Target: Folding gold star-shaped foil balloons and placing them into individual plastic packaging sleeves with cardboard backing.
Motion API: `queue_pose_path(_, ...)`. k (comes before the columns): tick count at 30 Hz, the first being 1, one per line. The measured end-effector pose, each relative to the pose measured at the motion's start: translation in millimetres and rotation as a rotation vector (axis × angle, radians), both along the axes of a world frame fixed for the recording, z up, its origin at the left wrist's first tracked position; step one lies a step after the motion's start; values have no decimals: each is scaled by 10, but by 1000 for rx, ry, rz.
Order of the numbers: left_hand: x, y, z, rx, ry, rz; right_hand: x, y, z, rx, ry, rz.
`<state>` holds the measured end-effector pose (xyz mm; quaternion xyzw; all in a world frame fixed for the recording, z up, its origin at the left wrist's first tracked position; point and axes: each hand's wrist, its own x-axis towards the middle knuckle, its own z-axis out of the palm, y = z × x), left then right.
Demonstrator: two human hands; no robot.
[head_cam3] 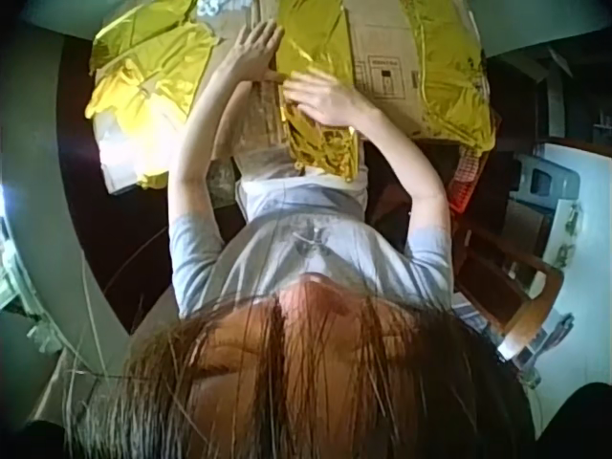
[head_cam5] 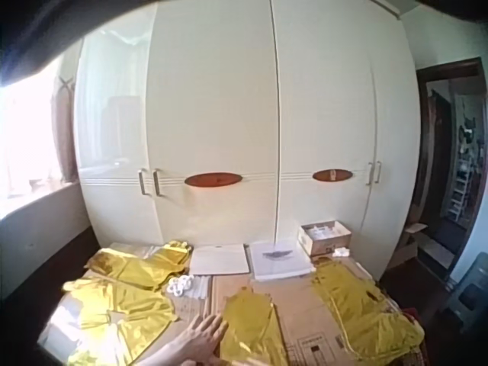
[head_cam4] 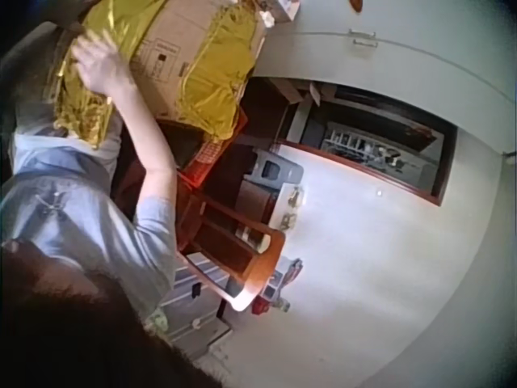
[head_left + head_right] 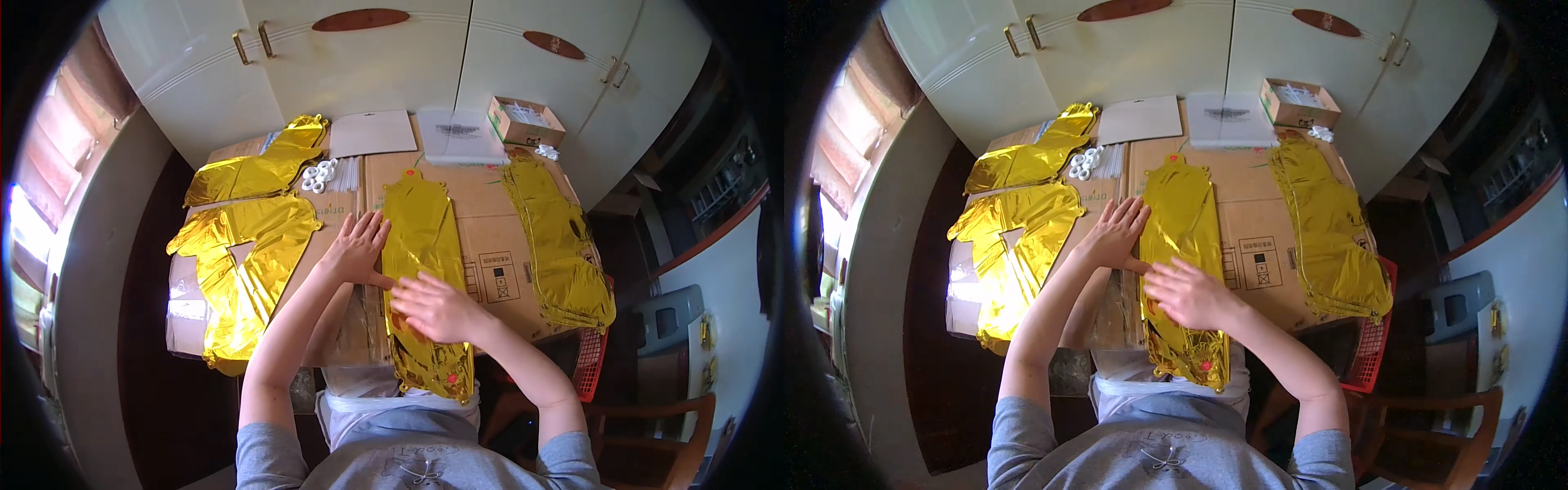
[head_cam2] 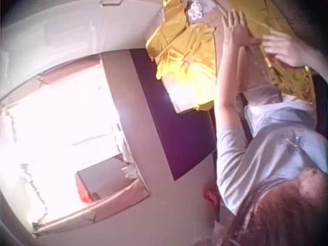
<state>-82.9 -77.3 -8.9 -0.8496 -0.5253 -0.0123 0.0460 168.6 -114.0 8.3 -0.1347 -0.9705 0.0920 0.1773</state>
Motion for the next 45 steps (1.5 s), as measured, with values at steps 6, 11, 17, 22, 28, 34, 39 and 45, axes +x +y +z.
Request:
queue_pose_path(6, 16, 3, 16, -15, -15, 4, -76, -67, -148, 3, -49, 89)
queue_pose_path(11, 18, -17, 46, -23, -14, 8, -71, -90, -205, -31, -64, 112)
queue_pose_path(17, 4, -3, 13, -14, -17, 3, -55, -134, -179, -69, -90, 134)
queue_pose_path(22, 30, -1, 59, -26, 5, 11, -22, -227, -162, -97, -115, 136)
queue_pose_path(28, -21, 62, 8, -17, 23, 50, 0, -312, -140, -62, -151, 134)
queue_pose_path(34, -68, 239, -63, -59, -51, 161, 18, -317, -172, -37, -165, 135)
queue_pose_path(39, -35, 347, -62, -59, -153, 281, 26, -316, -201, -44, -168, 130)
queue_pose_path(45, 3, 305, -151, 238, -353, 449, 10, -335, -212, -17, -147, 128)
